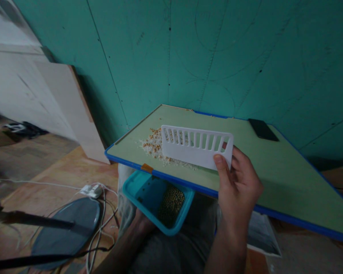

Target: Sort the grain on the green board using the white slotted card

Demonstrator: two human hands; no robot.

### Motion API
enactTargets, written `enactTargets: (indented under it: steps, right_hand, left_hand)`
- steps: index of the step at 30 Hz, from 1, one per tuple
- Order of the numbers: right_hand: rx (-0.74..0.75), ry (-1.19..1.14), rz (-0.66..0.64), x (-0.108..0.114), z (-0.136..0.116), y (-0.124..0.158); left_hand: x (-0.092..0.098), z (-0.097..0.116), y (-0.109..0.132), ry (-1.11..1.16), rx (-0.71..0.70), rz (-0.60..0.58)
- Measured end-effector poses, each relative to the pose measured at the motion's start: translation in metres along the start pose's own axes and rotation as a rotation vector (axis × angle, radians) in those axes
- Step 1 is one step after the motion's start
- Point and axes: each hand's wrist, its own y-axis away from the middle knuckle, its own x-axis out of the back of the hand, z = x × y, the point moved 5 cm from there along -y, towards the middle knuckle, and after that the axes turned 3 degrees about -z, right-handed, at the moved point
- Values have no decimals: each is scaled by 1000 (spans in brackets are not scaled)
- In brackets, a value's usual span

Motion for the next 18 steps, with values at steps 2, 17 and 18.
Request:
enactTargets:
  steps: [2, 17, 18]
  right_hand:
    - [-2, -14, 4, 0, 2, 0]
    - [-7, -48, -39, -2, 1, -1]
    - [-6, -50, -40, -2, 1, 0]
  left_hand:
    - [2, 0, -1, 9, -11, -22]
    - [1, -1, 1, -16, 14, -3]
    - [1, -2, 1, -18, 13, -3]
